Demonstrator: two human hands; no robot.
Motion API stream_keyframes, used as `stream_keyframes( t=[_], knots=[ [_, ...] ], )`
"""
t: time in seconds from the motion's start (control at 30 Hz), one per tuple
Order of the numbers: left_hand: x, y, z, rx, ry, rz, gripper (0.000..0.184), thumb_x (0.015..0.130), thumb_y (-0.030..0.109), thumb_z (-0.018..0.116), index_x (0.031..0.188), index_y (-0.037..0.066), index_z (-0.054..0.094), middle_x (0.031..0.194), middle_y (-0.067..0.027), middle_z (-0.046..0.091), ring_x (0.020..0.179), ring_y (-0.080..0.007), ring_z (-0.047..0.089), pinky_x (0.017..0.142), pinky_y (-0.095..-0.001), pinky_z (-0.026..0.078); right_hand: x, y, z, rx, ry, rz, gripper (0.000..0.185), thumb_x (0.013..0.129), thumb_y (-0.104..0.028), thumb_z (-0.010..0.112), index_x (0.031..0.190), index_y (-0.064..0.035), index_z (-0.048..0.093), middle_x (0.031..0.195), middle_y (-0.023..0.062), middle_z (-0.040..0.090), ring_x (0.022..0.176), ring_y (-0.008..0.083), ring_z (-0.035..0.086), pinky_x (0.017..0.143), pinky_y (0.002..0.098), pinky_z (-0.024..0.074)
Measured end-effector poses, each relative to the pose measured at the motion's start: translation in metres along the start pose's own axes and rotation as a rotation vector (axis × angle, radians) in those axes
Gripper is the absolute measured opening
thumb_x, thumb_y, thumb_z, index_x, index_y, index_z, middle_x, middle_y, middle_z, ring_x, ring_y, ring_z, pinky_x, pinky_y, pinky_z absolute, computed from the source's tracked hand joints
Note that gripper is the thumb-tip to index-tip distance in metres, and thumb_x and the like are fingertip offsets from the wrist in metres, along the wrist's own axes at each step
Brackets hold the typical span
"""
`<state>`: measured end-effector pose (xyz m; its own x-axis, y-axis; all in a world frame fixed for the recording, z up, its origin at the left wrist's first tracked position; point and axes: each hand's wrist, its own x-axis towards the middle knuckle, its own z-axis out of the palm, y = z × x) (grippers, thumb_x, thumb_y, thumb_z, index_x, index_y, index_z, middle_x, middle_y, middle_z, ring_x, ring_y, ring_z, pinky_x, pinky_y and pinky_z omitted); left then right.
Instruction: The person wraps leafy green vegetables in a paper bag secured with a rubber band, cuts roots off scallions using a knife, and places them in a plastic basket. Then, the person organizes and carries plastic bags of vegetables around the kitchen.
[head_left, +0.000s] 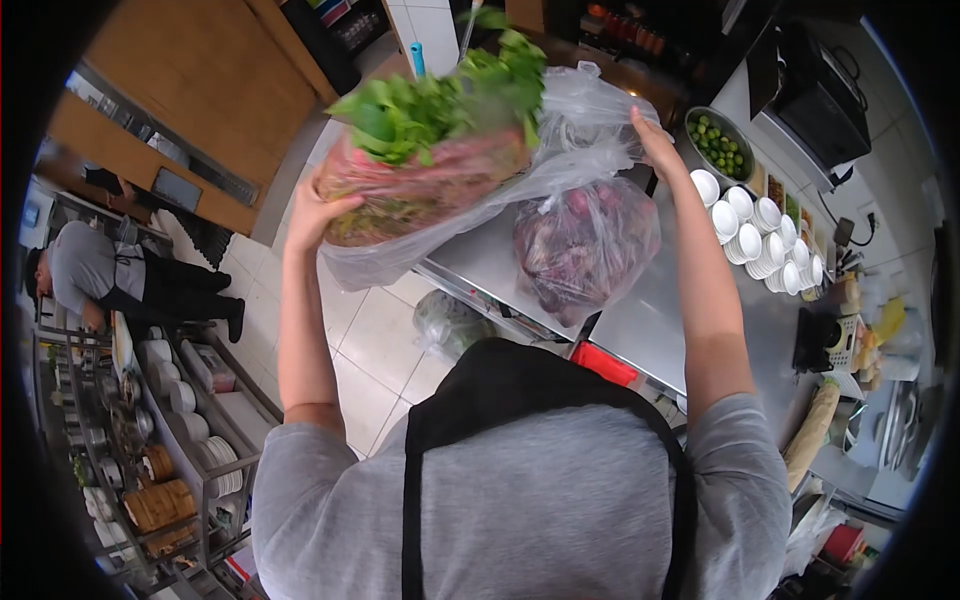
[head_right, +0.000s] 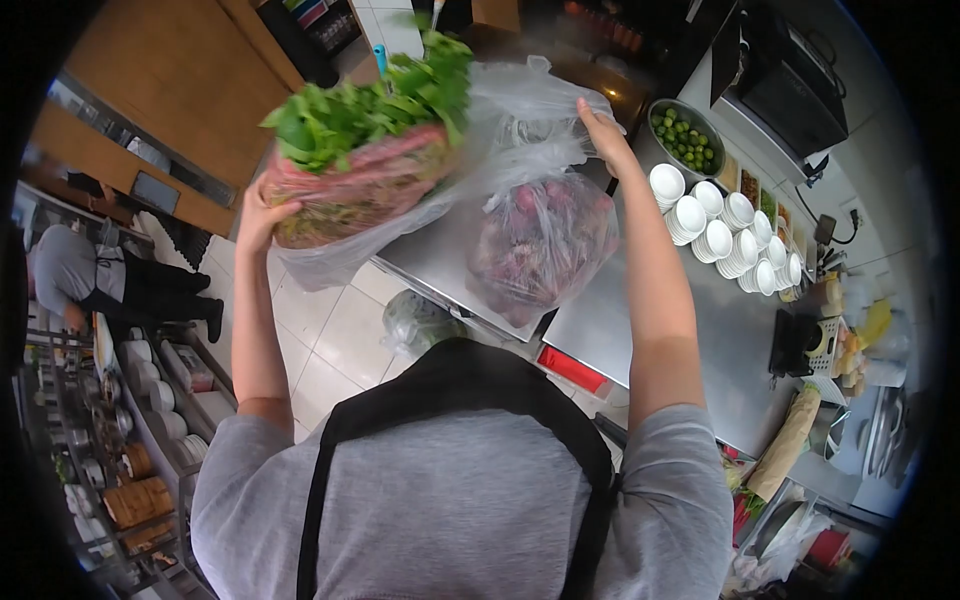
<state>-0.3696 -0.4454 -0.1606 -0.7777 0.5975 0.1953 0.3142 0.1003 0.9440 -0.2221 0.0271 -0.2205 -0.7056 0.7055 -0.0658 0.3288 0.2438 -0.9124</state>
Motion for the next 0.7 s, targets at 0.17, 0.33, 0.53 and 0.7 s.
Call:
stream_keyframes(
  t=[0.17, 0.33, 0.53, 0.7],
  knots=[
    [0.010, 0.018, -0.025, -0.253, 0.139, 0.157, 0.053, 0.065, 0.007, 0.073, 0.112, -0.003, 0.051, 0.107, -0.0094, 0.059, 0.095, -0.0170, 0.058, 0.087, -0.0307, 0.043, -0.071, -0.086, 0.019, -0.540, -0.246, -0.446, 0.073, 0.073, -0.064, 0.055, 0.103, 0.0015, 0.061, 0.114, 0.0227, 0.055, 0.105, 0.0339, 0.053, 0.087, 0.0366, 0.0416],
    [0.034, 0.053, -0.026, -0.410, 0.078, 0.269, 0.051, 0.068, 0.011, 0.071, 0.113, -0.005, 0.050, 0.108, -0.0106, 0.059, 0.098, -0.0182, 0.057, 0.086, -0.0304, 0.044, -0.083, -0.131, 0.090, -0.220, -0.176, -1.016, 0.092, 0.064, -0.053, 0.072, 0.133, -0.0057, 0.033, 0.132, 0.0177, 0.041, 0.121, 0.0297, 0.040, 0.099, 0.0370, 0.0327],
    [0.044, 0.091, -0.006, -0.570, 0.069, 0.356, 0.051, 0.074, 0.019, 0.068, 0.116, -0.003, 0.049, 0.109, -0.0099, 0.058, 0.097, -0.0205, 0.058, 0.088, -0.0324, 0.044, -0.080, -0.157, 0.136, 0.897, -0.509, -0.647, 0.101, 0.068, -0.045, 0.074, 0.140, -0.0052, 0.014, 0.125, 0.0125, 0.045, 0.116, 0.0206, 0.043, 0.097, 0.0336, 0.0353],
    [0.084, 0.105, -0.034, -0.911, -0.219, 0.193, 0.061, 0.075, 0.027, 0.069, 0.123, 0.000, 0.043, 0.118, -0.0112, 0.054, 0.104, -0.0247, 0.055, 0.093, -0.0369, 0.043, -0.118, -0.238, 0.086, 0.910, -0.648, -0.920, 0.066, 0.072, -0.037, 0.073, 0.121, -0.0019, 0.046, 0.115, 0.0092, 0.054, 0.103, 0.0201, 0.054, 0.090, 0.0338, 0.0424]
  ],
)
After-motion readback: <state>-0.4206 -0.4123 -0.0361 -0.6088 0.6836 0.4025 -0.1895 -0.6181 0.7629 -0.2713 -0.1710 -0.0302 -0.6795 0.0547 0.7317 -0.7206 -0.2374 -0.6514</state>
